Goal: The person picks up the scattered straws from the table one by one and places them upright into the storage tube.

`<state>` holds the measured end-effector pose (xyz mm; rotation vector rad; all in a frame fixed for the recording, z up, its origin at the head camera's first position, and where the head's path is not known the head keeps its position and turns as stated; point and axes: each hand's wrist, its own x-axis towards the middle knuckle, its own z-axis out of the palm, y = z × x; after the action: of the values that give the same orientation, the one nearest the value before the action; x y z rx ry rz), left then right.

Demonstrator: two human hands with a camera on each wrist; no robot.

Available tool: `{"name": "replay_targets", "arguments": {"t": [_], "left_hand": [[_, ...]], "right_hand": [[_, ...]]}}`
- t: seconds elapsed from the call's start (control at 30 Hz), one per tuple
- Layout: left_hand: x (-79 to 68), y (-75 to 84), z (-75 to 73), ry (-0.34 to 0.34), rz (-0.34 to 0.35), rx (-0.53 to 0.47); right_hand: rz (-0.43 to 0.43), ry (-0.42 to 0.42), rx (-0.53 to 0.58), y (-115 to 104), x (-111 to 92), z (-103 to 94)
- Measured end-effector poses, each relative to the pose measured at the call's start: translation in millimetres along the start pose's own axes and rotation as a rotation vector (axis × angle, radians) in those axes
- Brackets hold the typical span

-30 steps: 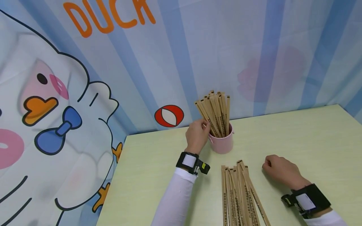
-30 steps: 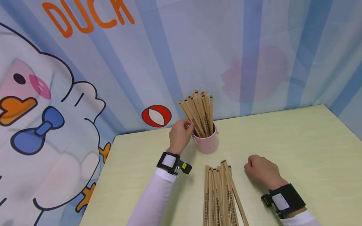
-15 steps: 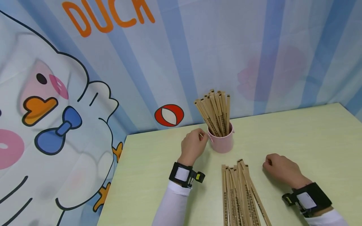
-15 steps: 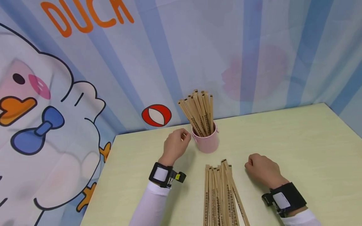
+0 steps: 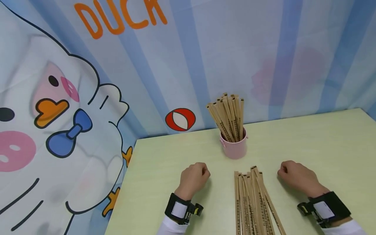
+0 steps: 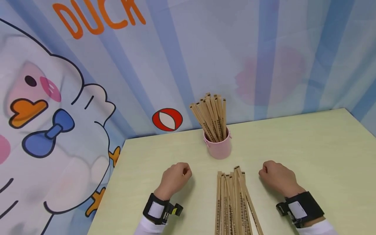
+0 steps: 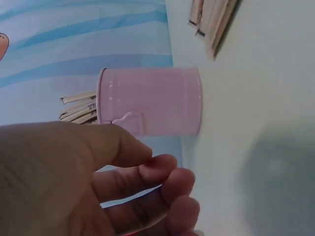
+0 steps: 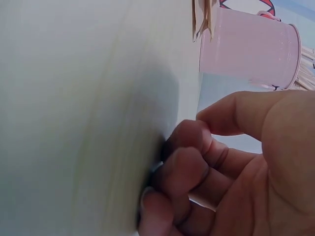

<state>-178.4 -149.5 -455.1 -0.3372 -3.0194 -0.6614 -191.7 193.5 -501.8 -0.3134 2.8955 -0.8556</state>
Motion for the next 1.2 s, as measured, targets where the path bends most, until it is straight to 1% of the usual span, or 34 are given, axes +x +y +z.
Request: {"name": "replay_targets", "arguments": {"t": [0.23, 0.47, 0.57, 0.7, 0.87, 1.03, 1.2], "left_hand": [[-13.9, -2.8, 16.3, -0.075, -0.006, -0.052], [-18.8, -5.8, 25.4, -0.118, -0.024, -0.062], [-18.5, -7.6, 29.1, -0.12, -0.03, -0.06], [-16.6, -9.8, 33.9, -0.104, -0.042, -0.044], [-16.4, -11.8, 38.5, -0.091, -0.057, -0.022], [-16.7, -12.0, 39.9, -0.089, -0.053, -0.031], [-15.8, -12.5, 38.8, -0.08, -0.056, -0.046]], "right_hand": [[0.0, -0.004, 0.002, 2, 0, -1.2], [-0.006, 0.008, 0.007, 1, -1, -2.3], [-0.003, 0.01, 0.005, 1, -1, -3.2], [0.007, -0.007, -0.004, 0, -1, -4.0], [-0.021, -0.029, -0.018, -4, -2, -5.4], [-0.066, -0.046, -0.008, -15, -6, -7.2], [-0.091, -0.064, -0.015, -29, -10, -5.9]]}}
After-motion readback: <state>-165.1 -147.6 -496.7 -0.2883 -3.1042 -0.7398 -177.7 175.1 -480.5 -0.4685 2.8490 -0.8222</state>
